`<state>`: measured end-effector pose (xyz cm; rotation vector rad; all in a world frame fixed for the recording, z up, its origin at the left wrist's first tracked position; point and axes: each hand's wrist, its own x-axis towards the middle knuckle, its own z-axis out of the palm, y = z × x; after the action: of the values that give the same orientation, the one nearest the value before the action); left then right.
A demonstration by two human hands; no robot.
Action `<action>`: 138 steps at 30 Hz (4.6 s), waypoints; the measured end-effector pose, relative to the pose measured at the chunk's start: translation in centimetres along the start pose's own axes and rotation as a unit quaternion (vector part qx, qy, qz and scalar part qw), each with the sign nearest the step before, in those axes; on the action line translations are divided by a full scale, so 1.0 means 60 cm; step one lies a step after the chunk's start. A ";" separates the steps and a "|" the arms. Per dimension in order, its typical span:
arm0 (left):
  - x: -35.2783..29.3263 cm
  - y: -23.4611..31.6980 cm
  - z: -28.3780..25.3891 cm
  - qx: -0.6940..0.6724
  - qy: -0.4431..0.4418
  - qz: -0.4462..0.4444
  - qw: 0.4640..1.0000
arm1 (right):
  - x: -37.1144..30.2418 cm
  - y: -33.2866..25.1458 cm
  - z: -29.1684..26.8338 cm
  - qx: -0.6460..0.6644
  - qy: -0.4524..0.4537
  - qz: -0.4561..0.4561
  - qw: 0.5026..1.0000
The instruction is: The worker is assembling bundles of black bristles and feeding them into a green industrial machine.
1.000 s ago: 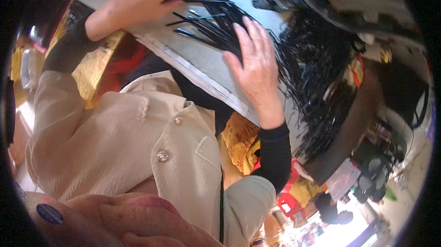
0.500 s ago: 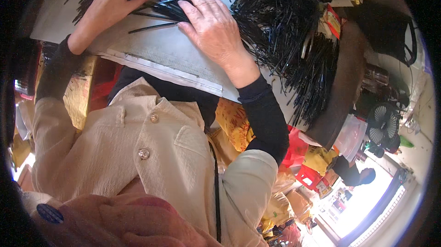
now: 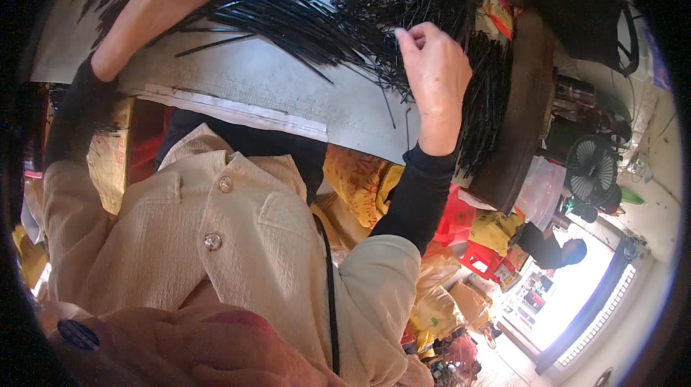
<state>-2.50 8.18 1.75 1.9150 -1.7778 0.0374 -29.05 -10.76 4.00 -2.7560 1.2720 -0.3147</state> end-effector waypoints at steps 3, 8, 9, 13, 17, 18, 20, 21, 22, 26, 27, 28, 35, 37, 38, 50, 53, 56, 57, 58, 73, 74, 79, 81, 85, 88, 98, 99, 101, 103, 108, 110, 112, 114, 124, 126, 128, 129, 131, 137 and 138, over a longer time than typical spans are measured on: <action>0.004 0.007 -0.008 -0.014 -0.020 -0.021 0.999 | 0.003 0.014 0.013 -0.046 -0.042 0.012 0.998; 0.018 0.020 -0.013 -0.045 -0.045 -0.057 0.996 | 0.007 0.016 0.021 -0.021 -0.039 0.018 0.999; 0.019 0.026 -0.020 -0.039 -0.055 -0.051 0.996 | 0.008 0.013 0.022 -0.022 -0.035 0.015 0.999; 0.016 0.022 -0.033 -0.049 -0.079 -0.057 0.994 | 0.010 0.008 0.028 0.022 -0.045 0.027 0.998; 0.008 -0.008 -0.023 -0.079 -0.078 -0.055 0.992 | 0.021 -0.002 0.040 0.149 -0.003 -0.018 0.989; 0.004 -0.021 -0.016 -0.076 -0.069 -0.040 0.994 | 0.021 -0.012 0.036 0.158 0.003 -0.033 0.987; 0.011 -0.011 -0.018 -0.072 -0.075 -0.029 0.994 | 0.020 -0.027 0.029 0.148 0.004 -0.041 0.988; 0.010 -0.014 -0.016 -0.077 -0.079 -0.029 0.993 | 0.022 -0.031 0.033 0.186 -0.009 -0.028 0.982; 0.011 -0.015 -0.015 -0.082 -0.083 -0.028 0.993 | 0.023 -0.035 0.035 0.222 -0.022 -0.013 0.975; 0.005 -0.012 -0.020 -0.086 -0.055 -0.027 0.994 | 0.026 -0.062 0.046 0.229 0.014 -0.094 0.969; 0.002 -0.014 -0.021 -0.084 -0.053 -0.031 0.995 | 0.028 -0.064 0.052 0.216 0.029 -0.116 0.969; 0.001 -0.016 -0.018 -0.079 -0.041 -0.028 0.996 | 0.030 -0.068 0.055 0.215 0.028 -0.118 0.969; 0.003 -0.027 0.001 -0.022 -0.034 0.016 0.999 | 0.027 -0.110 0.054 0.337 0.078 -0.124 0.930; 0.006 -0.024 -0.002 -0.011 -0.047 0.014 0.999 | 0.032 -0.111 0.057 0.427 0.076 -0.113 0.894; 0.008 -0.022 -0.003 0.000 -0.059 0.013 0.998 | 0.034 -0.110 0.059 0.471 0.056 -0.104 0.874; 0.048 -0.010 0.048 -0.351 -0.103 -0.118 0.923 | 0.044 -0.089 0.095 0.537 -0.051 -0.057 0.840; 0.058 -0.005 0.058 -0.373 -0.095 -0.134 0.913 | 0.050 -0.100 0.105 0.504 -0.044 -0.060 0.860; 0.057 -0.009 0.065 -0.417 -0.079 -0.151 0.893 | 0.054 -0.112 0.107 0.461 -0.011 -0.094 0.882; 0.056 -0.011 0.065 -0.449 -0.077 -0.162 0.875 | 0.054 -0.116 0.106 0.439 0.006 -0.101 0.893; 0.056 -0.013 0.063 -0.448 -0.075 -0.163 0.876 | 0.056 -0.122 0.103 0.440 0.006 -0.103 0.892; 0.058 -0.031 0.064 -0.484 -0.073 -0.212 0.846 | 0.062 -0.140 0.083 0.525 -0.145 -0.051 0.837; 0.059 -0.029 0.065 -0.483 -0.071 -0.216 0.845 | 0.062 -0.141 0.082 0.528 -0.147 -0.055 0.835; 0.060 -0.027 0.066 -0.472 -0.076 -0.217 0.851 | 0.063 -0.136 0.083 0.550 -0.158 -0.049 0.818; 0.060 -0.027 0.064 -0.484 -0.080 -0.217 0.844 | 0.065 -0.136 0.084 0.566 -0.166 -0.048 0.806; 0.065 -0.034 0.064 -0.480 -0.081 -0.203 0.849 | 0.068 -0.137 0.083 0.567 -0.169 -0.041 0.805; 0.071 -0.039 0.067 -0.480 -0.078 -0.194 0.852 | 0.076 -0.133 0.086 0.580 -0.177 -0.039 0.794; 0.076 -0.051 0.078 -0.525 -0.037 -0.189 0.829 | 0.092 -0.141 0.087 0.599 -0.173 -0.018 0.782; 0.076 -0.052 0.079 -0.522 -0.037 -0.190 0.831 | 0.093 -0.142 0.087 0.597 -0.171 -0.019 0.783; 0.079 -0.050 0.076 -0.517 -0.044 -0.197 0.832 | 0.093 -0.141 0.087 0.597 -0.170 -0.019 0.784; 0.081 -0.050 0.074 -0.511 -0.050 -0.204 0.834 | 0.093 -0.140 0.086 0.597 -0.170 -0.019 0.784; 0.085 -0.050 0.061 -0.489 -0.075 -0.217 0.842 | 0.093 -0.145 0.082 0.623 -0.182 0.003 0.761; 0.085 -0.048 0.062 -0.486 -0.072 -0.219 0.843 | 0.090 -0.147 0.085 0.624 -0.172 0.009 0.762; 0.085 -0.049 0.062 -0.483 -0.069 -0.221 0.845 | 0.089 -0.147 0.087 0.626 -0.163 0.015 0.762; 0.084 -0.053 0.063 -0.501 -0.074 -0.222 0.833 | 0.090 -0.147 0.088 0.645 -0.170 0.021 0.744; 0.084 -0.047 0.059 -0.495 -0.082 -0.226 0.835 | 0.087 -0.147 0.088 0.622 -0.155 0.023 0.767; 0.084 -0.046 0.059 -0.487 -0.074 -0.222 0.841 | 0.089 -0.145 0.088 0.597 -0.146 0.003 0.789; 0.085 -0.050 0.063 -0.495 -0.077 -0.221 0.837 | 0.090 -0.143 0.090 0.599 -0.147 0.002 0.787; 0.086 -0.052 0.063 -0.502 -0.080 -0.221 0.832 | 0.091 -0.143 0.090 0.601 -0.148 0.002 0.785; 0.087 -0.050 0.062 -0.490 -0.082 -0.220 0.839 | 0.090 -0.142 0.091 0.607 -0.147 0.009 0.780; 0.081 -0.050 0.050 -0.472 -0.080 -0.223 0.849 | 0.095 -0.156 0.090 0.626 -0.171 0.032 0.760; 0.081 -0.052 0.050 -0.474 -0.086 -0.223 0.848 | 0.092 -0.153 0.088 0.624 -0.167 0.037 0.763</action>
<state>0.12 2.54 -0.16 1.5067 -1.0327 -1.0108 -17.56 -9.03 1.21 -1.4914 0.6292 -0.4186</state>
